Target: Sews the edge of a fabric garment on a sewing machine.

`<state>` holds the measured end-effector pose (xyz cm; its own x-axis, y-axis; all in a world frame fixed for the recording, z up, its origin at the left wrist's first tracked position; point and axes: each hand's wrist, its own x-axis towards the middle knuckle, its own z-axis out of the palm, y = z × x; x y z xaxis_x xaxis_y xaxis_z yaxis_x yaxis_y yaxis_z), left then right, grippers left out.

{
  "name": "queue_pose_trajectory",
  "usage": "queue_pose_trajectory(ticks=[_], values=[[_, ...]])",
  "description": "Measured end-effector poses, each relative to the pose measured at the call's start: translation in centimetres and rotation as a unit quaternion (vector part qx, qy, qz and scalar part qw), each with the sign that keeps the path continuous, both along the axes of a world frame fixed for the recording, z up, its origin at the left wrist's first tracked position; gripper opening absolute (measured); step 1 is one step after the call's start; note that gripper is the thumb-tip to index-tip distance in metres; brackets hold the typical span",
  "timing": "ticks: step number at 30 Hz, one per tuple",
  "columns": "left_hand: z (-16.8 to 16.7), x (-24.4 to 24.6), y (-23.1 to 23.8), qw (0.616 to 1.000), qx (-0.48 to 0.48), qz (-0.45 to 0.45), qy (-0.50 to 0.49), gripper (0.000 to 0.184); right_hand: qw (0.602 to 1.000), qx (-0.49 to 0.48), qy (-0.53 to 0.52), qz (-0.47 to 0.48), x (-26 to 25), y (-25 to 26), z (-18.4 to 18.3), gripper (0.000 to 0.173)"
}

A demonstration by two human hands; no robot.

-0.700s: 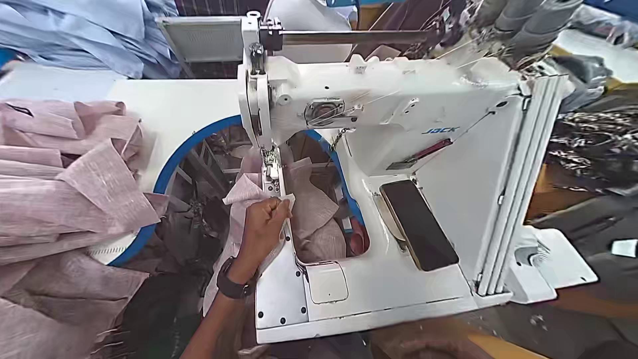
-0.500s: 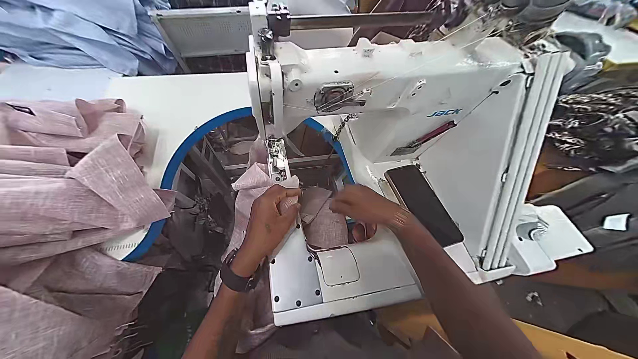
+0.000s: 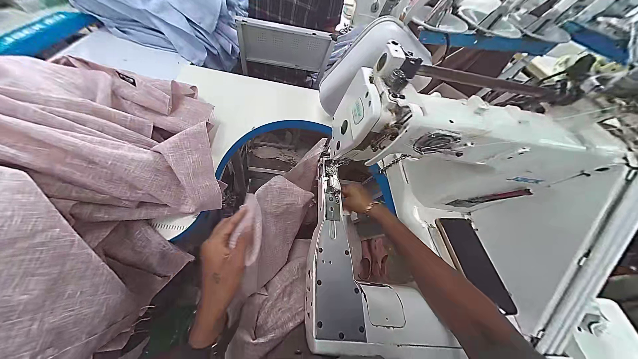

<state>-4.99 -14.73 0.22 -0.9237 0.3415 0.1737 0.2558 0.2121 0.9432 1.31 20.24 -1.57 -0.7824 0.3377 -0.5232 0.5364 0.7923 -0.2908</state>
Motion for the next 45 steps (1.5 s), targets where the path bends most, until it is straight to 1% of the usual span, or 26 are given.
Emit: queue_pose_trajectory(ticks=[2,3,5,7,10,12,13,14,16,18,19,21,23,25,27,28,30,31,33,34,35,36,37,39,42,45], values=[[2.2,0.6,4.1,0.991,-0.042,-0.125,0.007,0.039,0.993,0.015,0.094,0.074,2.7,-3.1,6.9,0.025],[3.2,0.8,6.2,0.977,-0.069,-0.2,0.006,0.043,0.977,0.039,0.172,0.123,5.1,-5.9,8.8,0.02],[4.4,0.8,10.1,0.926,-0.125,-0.357,-0.006,0.048,0.911,0.088,0.346,0.207,9.2,-11.6,8.8,0.01],[4.3,1.5,12.3,0.896,-0.134,-0.424,-0.013,0.039,0.877,0.053,0.44,0.187,11.9,-15.6,6.5,0.011],[2.8,2.8,12.0,0.956,0.055,-0.262,-0.12,0.027,0.873,-0.131,0.466,-0.059,13.9,-17.0,3.9,0.038],[3.1,4.2,12.0,0.946,0.19,-0.147,-0.219,0.03,0.854,-0.148,0.475,-0.151,13.5,-17.7,3.5,0.054],[3.5,4.9,12.2,0.935,0.233,-0.116,-0.239,0.032,0.847,-0.14,0.491,-0.148,13.0,-18.1,3.7,0.047],[4.1,5.2,12.7,0.932,0.258,-0.103,-0.234,0.035,0.836,-0.127,0.517,-0.131,12.1,-18.0,4.2,0.029],[4.5,5.2,12.5,0.948,0.231,-0.107,-0.189,0.035,0.818,-0.161,0.537,-0.132,10.9,-16.4,6.4,0.018],[3.2,3.0,9.7,0.981,0.114,-0.101,-0.121,0.02,0.796,-0.203,0.527,-0.218,11.1,-11.5,9.2,0.022],[1.9,0.9,7.7,0.992,0.037,-0.084,-0.085,0.032,0.781,-0.168,0.533,-0.277,11.7,-8.2,10.4,0.023],[-0.7,-3.4,3.5,0.995,-0.091,-0.041,-0.028,0.061,0.764,0.04,0.548,-0.337,12.8,-2.6,11.6,0.023],[-0.7,-3.7,2.3,0.985,-0.163,-0.039,0.046,0.069,0.784,0.22,0.505,-0.287,11.7,-2.5,12.2,0.029],[1.1,0.0,4.7,0.968,-0.172,-0.086,0.163,0.055,0.855,0.243,0.44,-0.13,8.6,-8.0,10.1,0.034],[1.8,3.6,7.0,0.943,-0.172,-0.125,0.256,0.041,0.872,0.232,0.428,0.059,4.3,-11.7,6.3,0.025],[1.5,4.8,6.3,0.938,-0.196,-0.15,0.242,0.042,0.883,0.219,0.401,0.105,3.0,-11.4,5.5,0.021],[1.3,4.6,1.8,0.936,-0.233,-0.239,0.109,0.041,0.914,0.199,0.343,0.083,2.1,-8.1,6.3,0.022],[1.4,4.5,-0.3,0.924,-0.225,-0.302,0.067,0.032,0.911,0.195,0.356,0.072,2.2,-6.8,6.5,0.019],[3.2,6.4,-0.8,0.874,-0.164,-0.456,0.031,0.01,0.904,0.178,0.38,0.08,3.1,-7.2,5.4,0.018],[4.1,8.4,0.6,0.855,-0.111,-0.505,0.021,0.009,0.908,0.163,0.377,0.083,4.8,-8.6,4.4,0.019],[4.5,8.5,2.8,0.871,-0.081,-0.483,0.038,0.011,0.899,0.157,0.399,0.086,5.0,-9.5,3.6,0.022],[3.7,7.1,5.6,0.911,-0.073,-0.396,0.089,0.009,0.897,0.151,0.409,0.078,4.6,-9.6,3.7,0.026],[2.4,5.3,8.4,0.94,-0.1,-0.297,0.134,0.013,0.913,0.129,0.383,0.047,4.9,-9.1,4.5,0.03],[0.1,3.9,12.7,0.963,-0.155,-0.197,0.103,0.03,0.958,0.096,0.262,-0.068,6.8,-5.5,7.3,0.047],[-0.1,4.5,14.9,0.963,-0.222,-0.141,0.057,0.05,0.951,0.153,0.201,-0.176,8.7,0.8,8.8,0.033],[0.0,2.8,16.1,0.962,-0.233,-0.143,0.013,0.065,0.921,0.17,0.336,-0.095,8.2,-3.3,7.0,0.027]])
